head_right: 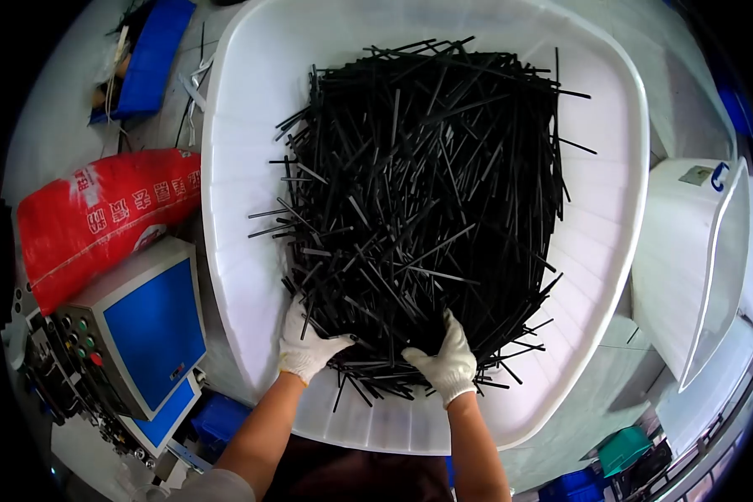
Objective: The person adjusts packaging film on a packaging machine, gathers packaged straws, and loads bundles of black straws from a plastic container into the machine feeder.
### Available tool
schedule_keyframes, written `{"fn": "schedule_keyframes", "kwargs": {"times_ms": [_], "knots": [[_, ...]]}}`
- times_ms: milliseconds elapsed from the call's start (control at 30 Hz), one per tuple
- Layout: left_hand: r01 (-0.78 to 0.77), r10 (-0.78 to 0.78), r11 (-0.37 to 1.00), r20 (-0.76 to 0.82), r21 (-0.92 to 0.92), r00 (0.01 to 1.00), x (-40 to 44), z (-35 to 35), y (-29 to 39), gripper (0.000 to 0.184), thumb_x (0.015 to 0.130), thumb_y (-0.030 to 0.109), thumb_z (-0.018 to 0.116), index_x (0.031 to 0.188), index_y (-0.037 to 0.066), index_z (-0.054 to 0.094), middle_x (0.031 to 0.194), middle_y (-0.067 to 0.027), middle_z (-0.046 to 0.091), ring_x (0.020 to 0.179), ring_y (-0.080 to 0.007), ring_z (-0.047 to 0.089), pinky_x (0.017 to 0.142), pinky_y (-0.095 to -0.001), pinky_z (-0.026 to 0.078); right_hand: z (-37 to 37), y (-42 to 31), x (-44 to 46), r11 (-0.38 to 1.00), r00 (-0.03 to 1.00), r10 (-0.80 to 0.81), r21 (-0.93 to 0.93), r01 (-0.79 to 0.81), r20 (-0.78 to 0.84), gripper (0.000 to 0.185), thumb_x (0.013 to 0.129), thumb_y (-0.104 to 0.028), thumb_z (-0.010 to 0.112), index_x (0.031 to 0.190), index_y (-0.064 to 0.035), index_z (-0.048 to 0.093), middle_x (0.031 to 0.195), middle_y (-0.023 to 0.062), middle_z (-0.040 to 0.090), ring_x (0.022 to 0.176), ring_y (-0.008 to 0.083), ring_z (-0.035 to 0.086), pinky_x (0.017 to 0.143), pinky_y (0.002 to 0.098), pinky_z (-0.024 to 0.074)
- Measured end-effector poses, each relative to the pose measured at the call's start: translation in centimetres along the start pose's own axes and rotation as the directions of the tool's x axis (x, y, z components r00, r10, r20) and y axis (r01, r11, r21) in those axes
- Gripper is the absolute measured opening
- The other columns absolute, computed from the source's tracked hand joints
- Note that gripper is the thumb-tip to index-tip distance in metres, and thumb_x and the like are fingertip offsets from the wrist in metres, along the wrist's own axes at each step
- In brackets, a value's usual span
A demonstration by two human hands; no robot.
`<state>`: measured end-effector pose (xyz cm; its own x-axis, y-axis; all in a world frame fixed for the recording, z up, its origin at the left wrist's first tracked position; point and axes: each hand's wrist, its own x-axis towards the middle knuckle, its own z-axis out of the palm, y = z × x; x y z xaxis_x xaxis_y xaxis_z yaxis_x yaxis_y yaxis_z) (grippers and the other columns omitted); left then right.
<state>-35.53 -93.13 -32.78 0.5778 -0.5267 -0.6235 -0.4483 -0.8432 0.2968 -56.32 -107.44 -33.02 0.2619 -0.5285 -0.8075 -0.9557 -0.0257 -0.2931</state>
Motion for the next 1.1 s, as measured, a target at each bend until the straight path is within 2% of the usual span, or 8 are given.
{"fn": "schedule_keyframes", "kwargs": {"times_ms": [67, 233, 400, 533, 567, 867, 967, 1100], "knots": [[0.193, -0.251, 0.791, -0.021, -0.58, 0.968, -0.9, 2.1, -0.7, 0.095, 0.054, 0.034, 0.089, 0.133, 0.002, 0.047, 0.115, -0.0121, 0.063, 0.106, -0.0285, 0.062, 0.097, -0.0357, 0.049, -1.1, -0.4, 1.8, 0.965, 0.991, -0.01, -0.257, 0.044, 0.131, 0.111, 0.065, -0.053, 0.082, 0.145, 0.0019, 0.029, 0.142, 0.0177, 0.046, 0.132, 0.0274, 0.045, 0.109, 0.0329, 0.0392], [0.595, -0.264, 0.697, 0.628, -0.401, 0.732, -1.4, 6.0, -6.7, 0.111, 0.065, 0.041, 0.084, 0.148, 0.002, 0.022, 0.146, -0.0193, 0.04, 0.132, -0.0245, 0.043, 0.103, -0.0398, 0.046, -1.4, -3.4, 2.1, 0.913, 0.945, 0.131, -0.407, 0.003, 0.301, 0.109, 0.066, -0.053, 0.081, 0.145, 0.0014, 0.03, 0.142, 0.0171, 0.047, 0.133, 0.0267, 0.044, 0.109, 0.0331, 0.0399], [0.21, -0.006, 0.802, 0.343, -0.559, 0.939, -0.7, 8.4, -6.8, 0.112, 0.061, 0.052, 0.086, 0.144, 0.002, 0.031, 0.142, -0.0153, 0.046, 0.122, -0.0302, 0.053, 0.103, -0.0411, 0.043, 1.9, 1.6, 2.4, 0.96, 0.982, -0.094, 0.276, 0.045, 0.165, 0.117, 0.063, -0.058, 0.081, 0.146, 0.0044, 0.026, 0.137, 0.0197, 0.051, 0.123, 0.0277, 0.055, 0.102, 0.0316, 0.0471], [0.125, -0.147, 0.681, 0.033, -0.722, 0.989, -2.0, 8.9, -6.5, 0.115, 0.057, 0.044, 0.091, 0.144, 0.001, 0.028, 0.139, -0.0181, 0.047, 0.12, -0.034, 0.053, 0.103, -0.0393, 0.045, 0.8, -1.7, 3.1, 0.992, 0.943, 0.127, -0.022, -0.126, 0.307, 0.121, 0.059, -0.047, 0.089, 0.145, 0.0071, 0.024, 0.132, 0.0234, 0.053, 0.121, 0.0283, 0.057, 0.102, 0.0319, 0.0466], [0.376, -0.188, 0.015, 0.367, -0.927, 0.911, -1.6, 9.4, -8.2, 0.115, 0.056, 0.036, 0.093, 0.142, -0.003, 0.028, 0.138, -0.0188, 0.047, 0.122, -0.0324, 0.052, 0.104, -0.0387, 0.044, 1.5, -1.0, 3.7, 0.992, 0.925, 0.125, -0.021, -0.126, 0.358, 0.123, 0.059, -0.05, 0.089, 0.145, 0.0082, 0.023, 0.134, 0.0225, 0.053, 0.127, 0.0272, 0.052, 0.107, 0.0305, 0.0408], [0.6, -0.225, 0.233, 0.558, -0.765, 0.799, 0.1, 4.4, -5.7, 0.073, 0.072, -0.005, 0.078, 0.136, -0.001, 0.042, 0.121, -0.0151, 0.061, 0.098, -0.0227, 0.066, 0.086, -0.0367, 0.058, 5.6, 3.1, 4.6, 0.392, 0.833, -0.123, 0.797, -0.459, 0.54, 0.079, 0.074, -0.03, 0.082, 0.129, 0.0118, 0.042, 0.121, 0.0139, 0.06, 0.11, 0.0218, 0.057, 0.1, 0.0278, 0.0442], [-0.04, 0.109, 0.77, 0.069, -0.637, 0.992, -1.4, 5.4, -6.5, 0.084, 0.079, 0.052, 0.074, 0.136, -0.002, 0.043, 0.136, -0.0201, 0.053, 0.111, -0.0292, 0.062, 0.095, -0.0358, 0.052, 6.0, 3.1, 4.4, 0.837, 0.834, -0.026, 0.468, -0.283, 0.551, 0.073, 0.073, -0.025, 0.084, 0.126, 0.009, 0.046, 0.111, 0.0122, 0.065, 0.097, 0.0209, 0.063, 0.086, 0.0305, 0.0528], [0.148, 0.068, 0.716, 0.279, -0.682, 0.958, -4.8, 2.2, -3.1, 0.083, 0.077, 0.047, 0.077, 0.138, 0.001, 0.044, 0.131, -0.0145, 0.056, 0.107, -0.0254, 0.062, 0.095, -0.0333, 0.051, 5.0, 2.6, 0.9, 0.872, 0.871, -0.427, 0.366, 0.325, 0.244, 0.039, 0.085, -0.029, 0.073, 0.112, -0.004, 0.06, 0.084, 0.0047, 0.067, 0.072, 0.017, 0.063, 0.064, 0.0266, 0.0525]]}}
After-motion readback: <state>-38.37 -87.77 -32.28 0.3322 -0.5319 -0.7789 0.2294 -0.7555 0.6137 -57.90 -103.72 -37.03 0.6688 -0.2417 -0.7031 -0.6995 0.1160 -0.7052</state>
